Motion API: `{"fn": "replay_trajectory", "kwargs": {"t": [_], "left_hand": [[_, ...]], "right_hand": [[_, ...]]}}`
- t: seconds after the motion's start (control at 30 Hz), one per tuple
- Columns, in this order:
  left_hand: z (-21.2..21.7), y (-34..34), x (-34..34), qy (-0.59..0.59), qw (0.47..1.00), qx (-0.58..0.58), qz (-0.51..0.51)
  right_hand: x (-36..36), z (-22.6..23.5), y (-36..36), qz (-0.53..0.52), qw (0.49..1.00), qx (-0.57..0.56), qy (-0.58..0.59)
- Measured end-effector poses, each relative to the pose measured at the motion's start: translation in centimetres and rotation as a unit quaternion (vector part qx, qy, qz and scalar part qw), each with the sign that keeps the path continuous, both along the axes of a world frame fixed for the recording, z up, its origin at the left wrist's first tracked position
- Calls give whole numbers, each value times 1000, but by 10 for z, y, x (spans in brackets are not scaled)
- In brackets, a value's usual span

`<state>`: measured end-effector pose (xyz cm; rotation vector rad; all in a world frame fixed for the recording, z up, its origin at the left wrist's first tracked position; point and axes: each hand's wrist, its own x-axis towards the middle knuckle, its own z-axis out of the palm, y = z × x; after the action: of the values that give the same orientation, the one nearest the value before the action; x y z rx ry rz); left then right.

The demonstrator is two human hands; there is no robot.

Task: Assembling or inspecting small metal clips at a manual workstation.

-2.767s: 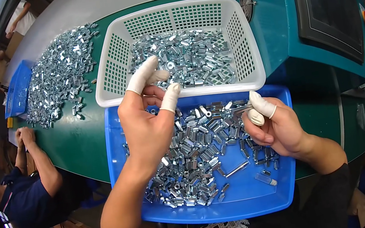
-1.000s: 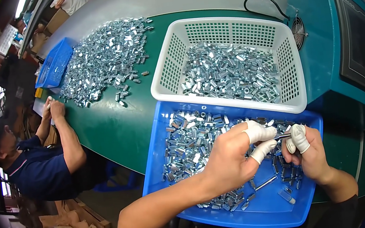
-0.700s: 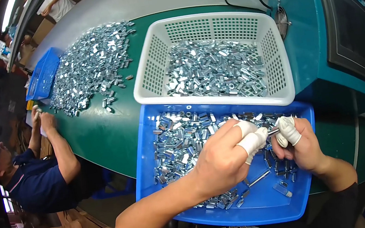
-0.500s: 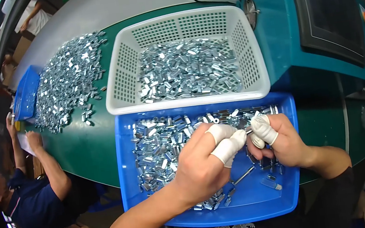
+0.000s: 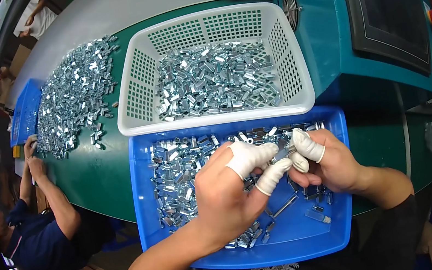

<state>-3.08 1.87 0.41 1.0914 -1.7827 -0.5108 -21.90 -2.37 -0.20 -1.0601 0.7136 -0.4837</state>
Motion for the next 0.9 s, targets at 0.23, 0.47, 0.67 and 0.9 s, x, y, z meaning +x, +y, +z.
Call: {"fn": "replay_trajectory", "kwargs": {"t": [0.23,0.47,0.67,0.9], "left_hand": [[6,-3,0,-14,998,-49,-21],[9,-7,7,38,997,70,20],[-6,-35,36,47,983,26,177],[2,-8,30,-266,952,116,97]], "right_hand": [[-1,-2,-7,69,983,168,-17],[0,0,-7,-22,989,142,-18],[0,-3,-6,-55,994,99,-10],[1,0,-5,-68,996,62,16]]}}
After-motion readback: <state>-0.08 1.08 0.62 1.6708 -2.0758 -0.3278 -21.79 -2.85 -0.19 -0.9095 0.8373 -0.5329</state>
